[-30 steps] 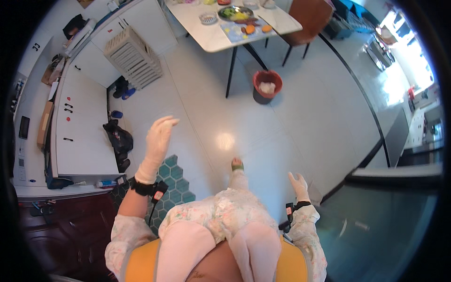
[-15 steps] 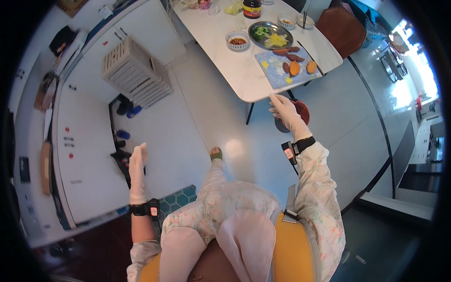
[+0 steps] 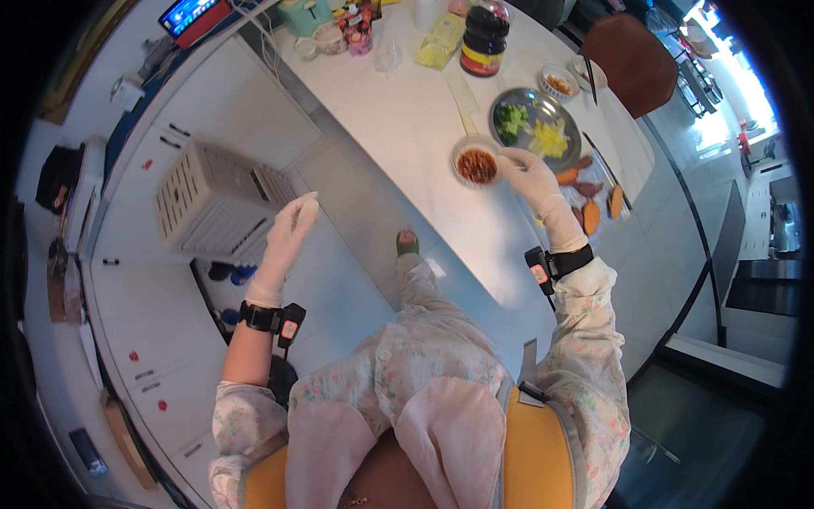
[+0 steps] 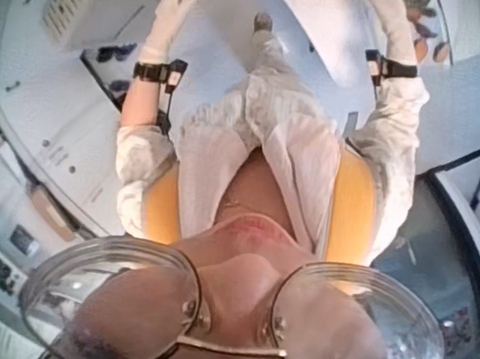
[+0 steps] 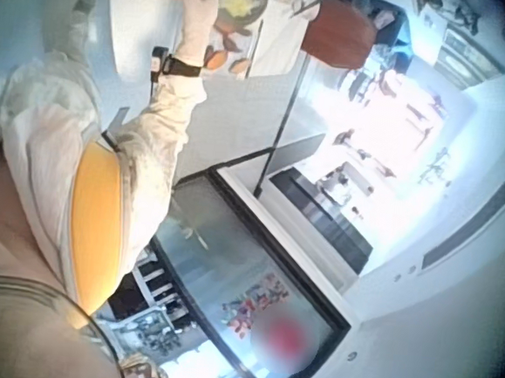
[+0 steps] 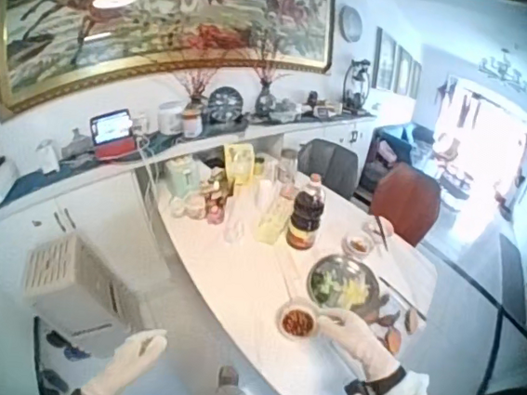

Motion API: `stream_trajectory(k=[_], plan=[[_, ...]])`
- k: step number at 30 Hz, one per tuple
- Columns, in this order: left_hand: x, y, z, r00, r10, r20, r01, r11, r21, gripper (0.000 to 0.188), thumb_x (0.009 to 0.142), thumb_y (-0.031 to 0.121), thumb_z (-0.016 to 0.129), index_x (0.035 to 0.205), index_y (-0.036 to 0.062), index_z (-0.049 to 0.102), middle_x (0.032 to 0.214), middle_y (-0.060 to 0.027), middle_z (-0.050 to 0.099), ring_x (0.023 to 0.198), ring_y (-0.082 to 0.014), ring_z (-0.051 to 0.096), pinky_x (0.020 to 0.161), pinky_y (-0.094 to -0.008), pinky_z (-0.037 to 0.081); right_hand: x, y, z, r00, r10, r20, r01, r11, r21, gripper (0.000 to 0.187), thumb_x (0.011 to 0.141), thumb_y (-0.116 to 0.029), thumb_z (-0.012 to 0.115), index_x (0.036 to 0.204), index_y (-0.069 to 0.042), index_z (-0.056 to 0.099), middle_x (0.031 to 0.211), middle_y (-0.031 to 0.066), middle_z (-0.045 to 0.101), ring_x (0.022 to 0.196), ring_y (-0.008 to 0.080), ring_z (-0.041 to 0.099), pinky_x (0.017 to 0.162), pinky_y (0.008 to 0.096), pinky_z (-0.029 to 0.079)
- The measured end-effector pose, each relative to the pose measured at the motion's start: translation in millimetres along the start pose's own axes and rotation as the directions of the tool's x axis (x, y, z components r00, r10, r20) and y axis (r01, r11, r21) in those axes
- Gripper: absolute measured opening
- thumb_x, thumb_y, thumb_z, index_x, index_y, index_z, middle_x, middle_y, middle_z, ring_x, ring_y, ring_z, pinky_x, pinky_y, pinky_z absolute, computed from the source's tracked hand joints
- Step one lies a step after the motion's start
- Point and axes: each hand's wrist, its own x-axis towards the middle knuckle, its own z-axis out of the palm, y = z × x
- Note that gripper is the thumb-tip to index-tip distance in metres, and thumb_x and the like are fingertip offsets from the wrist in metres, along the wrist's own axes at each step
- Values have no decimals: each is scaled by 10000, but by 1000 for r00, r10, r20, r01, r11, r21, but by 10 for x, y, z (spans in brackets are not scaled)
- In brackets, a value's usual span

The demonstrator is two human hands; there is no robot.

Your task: The person clears a cluttered kitchen table, moves a packaged food item into the refrigerator, washes dishes and utensils at the sink, and wipes the table surface with a cloth. They handle bowls, chopsticks, a bottle, and a plastic bag during the process.

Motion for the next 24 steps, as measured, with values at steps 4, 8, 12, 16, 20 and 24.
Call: stream_trajectory(k=[4, 8, 12, 16, 20, 24], plan=[[1306, 78, -51, 999, -5, 46, -1, 991, 133, 556, 911, 438, 574, 1266, 11, 548, 1169, -106, 615, 1004, -170, 581, 918, -294, 433, 1078, -485, 421, 997, -31, 71, 44, 981, -190, 566, 818, -366, 666, 1293, -91, 529, 1048, 162, 641, 915, 221, 625, 834, 311, 484], [2233, 32, -232, 1000, -18, 9, 16, 978, 209, 598, 878, 448, 615, 1308, 42, 522, 1165, -114, 621, 1004, -210, 590, 915, -312, 441, 2303, -920, 1179, 939, -344, 12, 308, 824, -475, 691, 789, -369, 669, 1376, -107, 417, 1250, 250, 522, 1126, 348, 547, 928, 407, 459], [3166, -44, -582, 984, -137, -111, 143, 988, 55, 731, 843, 398, 673, 1378, -12, 391, 1297, -192, 518, 1042, -243, 612, 903, -341, 458, 3237, -1210, 1665, 993, -97, -72, 35, 802, -597, 826, 753, -415, 683, 1426, -108, 316, 1420, 268, 345, 1260, 410, 430, 1009, 433, 403], [4251, -275, -979, 973, -46, -227, 38, 999, -39, 832, 807, 380, 721, 1414, -19, 315, 1295, -228, 495, 1101, -253, 572, 908, -341, 460, 3749, -1325, 1899, 986, -39, -164, -58, 835, -547, 1022, 683, -417, 779, 1467, -84, 213, 1474, 274, 249, 1326, 392, 357, 1050, 413, 371], [5149, -525, -1144, 982, 141, -125, -140, 990, 16, 833, 780, 344, 747, 1404, -20, 332, 1297, -246, 489, 1134, -306, 555, 920, -378, 460, 4108, -1477, 2118, 915, -244, -322, 122, 927, -354, 1142, 623, -381, 840, 1473, -52, 152, 1449, 249, 295, 1329, 370, 356, 1048, 429, 368], [5533, -537, -1279, 969, 245, 27, -246, 959, 142, 805, 758, 306, 763, 1382, -18, 370, 1274, -251, 504, 1152, -346, 544, 937, -405, 452, 4431, -1697, 2360, 841, -169, -513, 142, 986, -93, 1196, 579, -388, 872, 1469, -33, 156, 1414, 253, 373, 1242, 383, 462, 998, 407, 410]])
